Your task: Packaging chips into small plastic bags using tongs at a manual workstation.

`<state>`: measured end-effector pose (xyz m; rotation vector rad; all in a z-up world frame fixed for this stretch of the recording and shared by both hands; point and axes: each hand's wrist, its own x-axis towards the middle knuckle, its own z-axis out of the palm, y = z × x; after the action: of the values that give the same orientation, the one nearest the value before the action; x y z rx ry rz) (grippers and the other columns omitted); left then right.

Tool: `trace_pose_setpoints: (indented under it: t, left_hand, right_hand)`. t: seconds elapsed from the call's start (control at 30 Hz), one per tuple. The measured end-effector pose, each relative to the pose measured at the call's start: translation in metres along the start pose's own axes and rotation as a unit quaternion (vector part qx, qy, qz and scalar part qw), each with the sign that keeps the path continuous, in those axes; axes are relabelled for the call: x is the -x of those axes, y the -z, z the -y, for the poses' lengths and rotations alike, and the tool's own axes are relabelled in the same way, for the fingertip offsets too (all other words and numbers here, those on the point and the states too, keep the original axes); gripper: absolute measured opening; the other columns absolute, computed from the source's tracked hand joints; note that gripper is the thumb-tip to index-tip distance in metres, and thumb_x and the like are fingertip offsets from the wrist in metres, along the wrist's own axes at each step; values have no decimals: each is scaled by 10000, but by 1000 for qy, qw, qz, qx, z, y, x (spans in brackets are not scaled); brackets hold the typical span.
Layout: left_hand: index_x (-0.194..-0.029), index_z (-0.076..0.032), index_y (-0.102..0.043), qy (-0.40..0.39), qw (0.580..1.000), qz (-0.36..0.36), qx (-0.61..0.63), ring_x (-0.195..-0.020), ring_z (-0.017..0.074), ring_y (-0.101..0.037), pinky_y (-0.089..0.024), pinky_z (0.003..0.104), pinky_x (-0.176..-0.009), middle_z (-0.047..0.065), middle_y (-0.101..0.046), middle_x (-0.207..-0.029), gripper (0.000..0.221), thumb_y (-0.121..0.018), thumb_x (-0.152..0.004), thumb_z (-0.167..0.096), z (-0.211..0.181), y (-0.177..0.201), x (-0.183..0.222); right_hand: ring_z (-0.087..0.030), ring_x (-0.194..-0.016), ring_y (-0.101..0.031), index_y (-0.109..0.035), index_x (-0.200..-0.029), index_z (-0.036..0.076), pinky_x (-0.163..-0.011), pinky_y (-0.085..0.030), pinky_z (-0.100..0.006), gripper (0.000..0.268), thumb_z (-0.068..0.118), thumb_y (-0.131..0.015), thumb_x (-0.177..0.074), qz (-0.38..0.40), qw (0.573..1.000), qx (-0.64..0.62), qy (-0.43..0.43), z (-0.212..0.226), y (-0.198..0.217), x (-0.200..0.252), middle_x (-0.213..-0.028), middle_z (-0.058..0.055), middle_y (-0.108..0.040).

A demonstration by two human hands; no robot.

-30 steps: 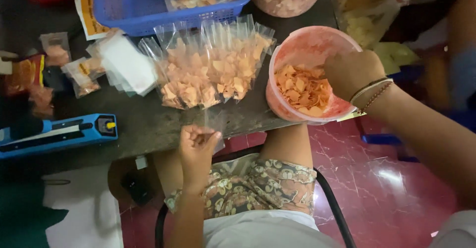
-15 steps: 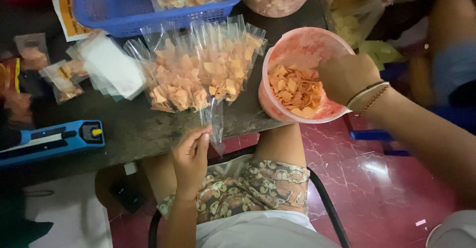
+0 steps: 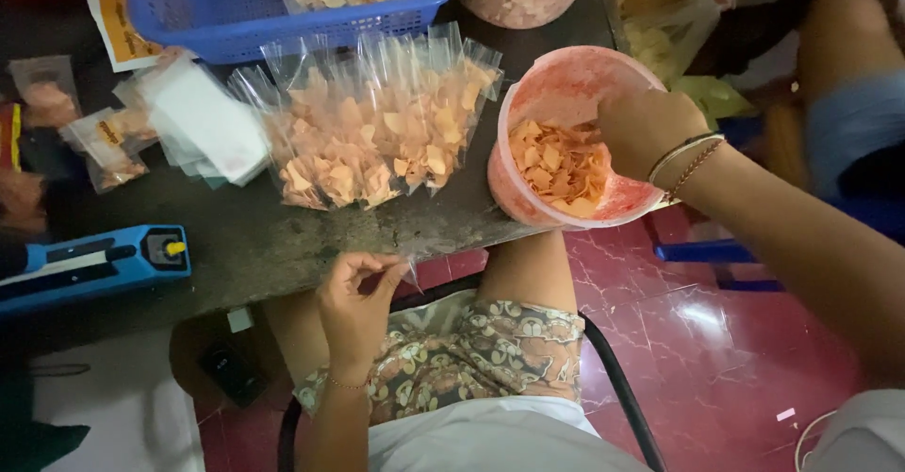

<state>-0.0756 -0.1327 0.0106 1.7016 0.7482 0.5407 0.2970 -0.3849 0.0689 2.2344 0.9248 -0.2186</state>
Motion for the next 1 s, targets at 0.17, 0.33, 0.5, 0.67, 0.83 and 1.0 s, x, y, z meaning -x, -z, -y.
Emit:
trace_pose_setpoints:
  t: [0.17,0.33,0.5,0.67,0.83,1.0]
  left_hand:
    - [-859,-32,-704,-42,999,-8,-6,-916,280,-888,-686,358,-814,157,-887,-939,278,-970,-925,-82,-3,-2,2]
    - [-894,-26,-790,-48,999,-1,-2,-882,293,-882,-699,361,-793,160,-884,-963,187,-963,-934,-85,-2,-3,0]
    - [-1016,-34,-858,-52,998,34,-14,-900,294,-879,-723,382,-756,152,-887,-1020,116,-934,-959,-103,0,-1,-1]
    - [-1088,-54,-864,-77,995,59,-29,-946,283,-869,-702,398,-784,128,-884,-1057,124,-808,-1079,-164,0,3,-3]
    - [-1066,-58,-864,-87,994,58,-33,-956,307,-872,-679,407,-819,126,-887,-1043,106,-817,-1070,-152,7,5,-2]
    - [-1126,6,-824,-12,998,58,-11,-963,296,-883,-697,398,-813,190,-892,-993,199,-903,-985,-110,13,2,3]
  right_hand:
    - [-319,-1030,-876,-820,-1167,161,-866,-681,-496,281,336,-734,-965,-6,999,-49,0,4,-6,-7,-1091,-48,-864]
    - [-345,-1000,-877,-830,-1125,149,-853,-682,-510,303,375,-739,-945,14,997,-77,-1,4,-12,-16,-1054,-65,-860]
    - [-375,-1076,-864,-834,-1164,107,-919,-672,-519,380,407,-661,-1008,51,992,-112,-5,-1,29,0,-1104,-124,-867]
    - [-401,-1144,-851,-838,-1200,69,-979,-663,-528,463,437,-591,-1064,83,986,-146,-10,6,75,17,-1149,-178,-873]
    - [-428,-1212,-838,-841,-1236,31,-1038,-653,-536,552,467,-523,-1120,114,977,-181,-14,10,95,22,-1193,-232,-877]
    - [-231,-1054,-879,-856,-1121,277,-912,-660,-426,387,486,-534,-1071,74,997,-6,-14,3,33,1,-1061,46,-872]
